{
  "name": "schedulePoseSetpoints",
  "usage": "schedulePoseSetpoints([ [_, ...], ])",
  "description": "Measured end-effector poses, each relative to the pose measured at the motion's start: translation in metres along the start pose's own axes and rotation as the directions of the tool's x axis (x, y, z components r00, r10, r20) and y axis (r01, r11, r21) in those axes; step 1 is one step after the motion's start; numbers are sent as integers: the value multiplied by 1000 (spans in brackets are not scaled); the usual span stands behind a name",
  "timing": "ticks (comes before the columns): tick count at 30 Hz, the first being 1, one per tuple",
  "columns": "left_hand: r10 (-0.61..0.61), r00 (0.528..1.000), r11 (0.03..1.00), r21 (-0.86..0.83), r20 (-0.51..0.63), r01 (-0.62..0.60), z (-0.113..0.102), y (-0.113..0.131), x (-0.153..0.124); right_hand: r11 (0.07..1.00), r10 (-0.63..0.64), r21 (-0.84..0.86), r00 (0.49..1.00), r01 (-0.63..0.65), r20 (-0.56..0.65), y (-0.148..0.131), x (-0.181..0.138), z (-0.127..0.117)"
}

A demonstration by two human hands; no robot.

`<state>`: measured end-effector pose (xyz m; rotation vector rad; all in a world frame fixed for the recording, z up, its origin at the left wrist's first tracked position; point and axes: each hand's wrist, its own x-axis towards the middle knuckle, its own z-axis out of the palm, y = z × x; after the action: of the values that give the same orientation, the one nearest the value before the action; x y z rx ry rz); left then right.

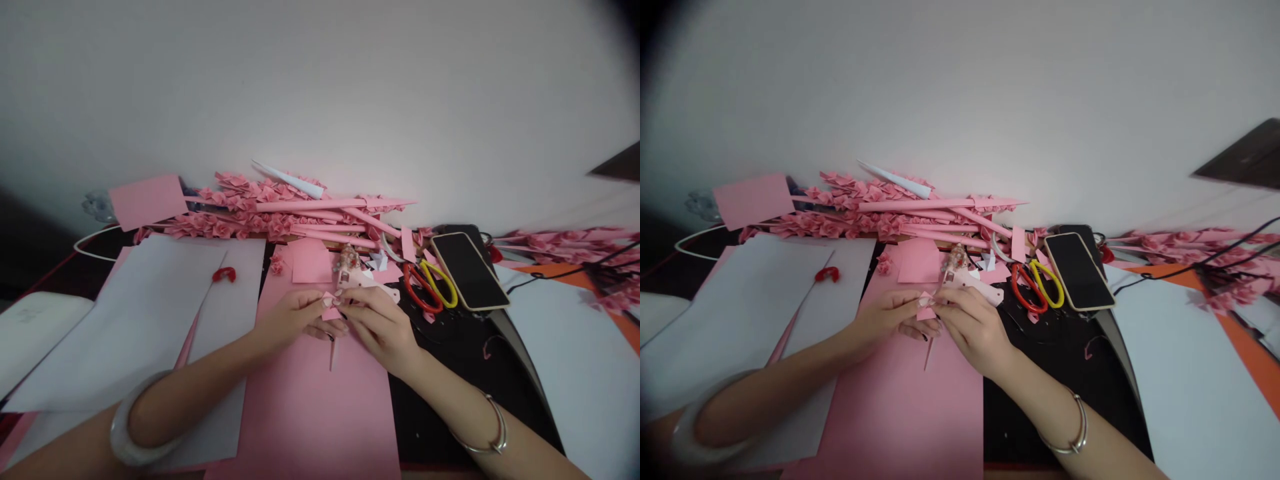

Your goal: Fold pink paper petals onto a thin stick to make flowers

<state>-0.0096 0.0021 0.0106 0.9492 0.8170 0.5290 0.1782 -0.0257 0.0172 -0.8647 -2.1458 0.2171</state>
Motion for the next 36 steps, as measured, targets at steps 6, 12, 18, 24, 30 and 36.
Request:
schedulePoseSetpoints([
  [6,3,1000,999,-51,1,-3,0,2,-1,999,-4,-35,1000,4,9,-2,3,-2],
  [12,32,999,998,-57,8,-31,0,4,-2,1000,12,2,996,-12,93,-2,1,-3],
  [18,33,999,998,-54,-12,-34,-1,2,-1,995,36,-96,994,-26,103,0,0,-3],
  [24,51,999,997,-64,-12,-52,-1,1,-1,998,14,-63,990,-5,140,2,0,-3],
  [30,49,998,995,-83,-29,-51,-2,1,-1,999,8,-46,989,-1,149,1,1,-3],
  [36,43,999,994,-104,-34,-46,-2,3,-2,1000,19,-14,988,-17,156,0,0,-2],
])
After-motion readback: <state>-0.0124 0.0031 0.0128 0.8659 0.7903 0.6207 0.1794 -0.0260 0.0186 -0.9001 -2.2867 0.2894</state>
